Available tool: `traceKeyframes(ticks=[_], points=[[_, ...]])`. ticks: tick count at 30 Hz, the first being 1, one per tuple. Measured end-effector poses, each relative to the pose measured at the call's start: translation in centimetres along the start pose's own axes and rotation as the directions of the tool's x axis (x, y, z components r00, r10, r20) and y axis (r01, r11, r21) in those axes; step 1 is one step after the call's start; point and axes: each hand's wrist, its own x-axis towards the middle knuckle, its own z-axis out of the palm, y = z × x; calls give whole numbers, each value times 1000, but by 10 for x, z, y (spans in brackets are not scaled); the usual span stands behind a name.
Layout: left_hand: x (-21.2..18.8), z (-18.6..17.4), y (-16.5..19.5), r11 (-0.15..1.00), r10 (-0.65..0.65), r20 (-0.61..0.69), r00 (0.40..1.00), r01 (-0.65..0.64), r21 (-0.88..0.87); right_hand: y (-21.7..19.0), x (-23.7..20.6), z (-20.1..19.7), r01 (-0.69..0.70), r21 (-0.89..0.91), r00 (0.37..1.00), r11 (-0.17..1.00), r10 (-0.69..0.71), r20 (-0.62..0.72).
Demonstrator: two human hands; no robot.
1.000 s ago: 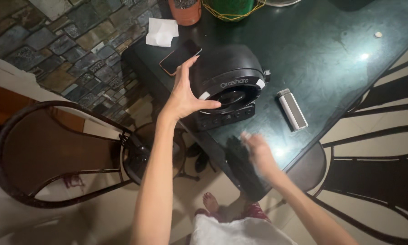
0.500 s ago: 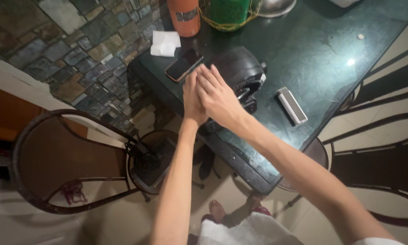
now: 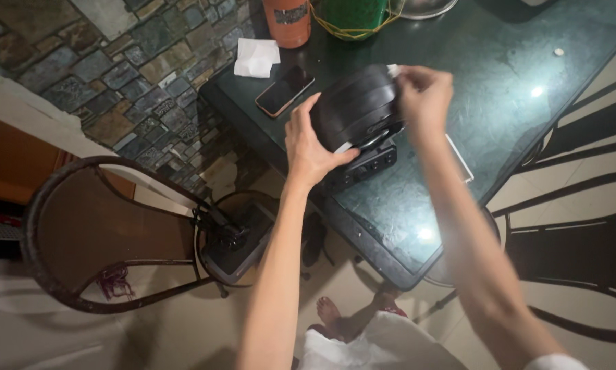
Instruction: The person works at a glass table on a small black electric appliance. They brush debris from a white handheld component, set parts aside, lift the appliance, wipe its housing and edges with tissue, brush its openings, and reassemble the parts back together on the table.
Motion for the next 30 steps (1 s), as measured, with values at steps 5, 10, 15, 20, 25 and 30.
traceKeyframes(ticks=[5,10,15,20,25,30], points=[[-5,2,-11,997,74,-44,996,-75,-11,-26,-89,45,570,-486,809,663,-558,187],[-5,-3,-13,998,61,-1,998,-61,-27,-27,-111,29,793,-324,596,516,-769,233],[-2,-4,-5,996,79,-8,997,-79,-44,-3,-71,-12,413,-44,908,910,-415,-62],[-1,-12,-3,999,42,29,999,-41,-28,19,-39,-30,303,9,953,953,-303,-16],[2,-13,-5,994,108,45,993,-106,-32,5,-60,-31,532,-126,846,837,-530,54],[1,-10,-10,997,75,29,997,-75,-25,-38,-74,-2,798,-185,600,573,-733,320]])
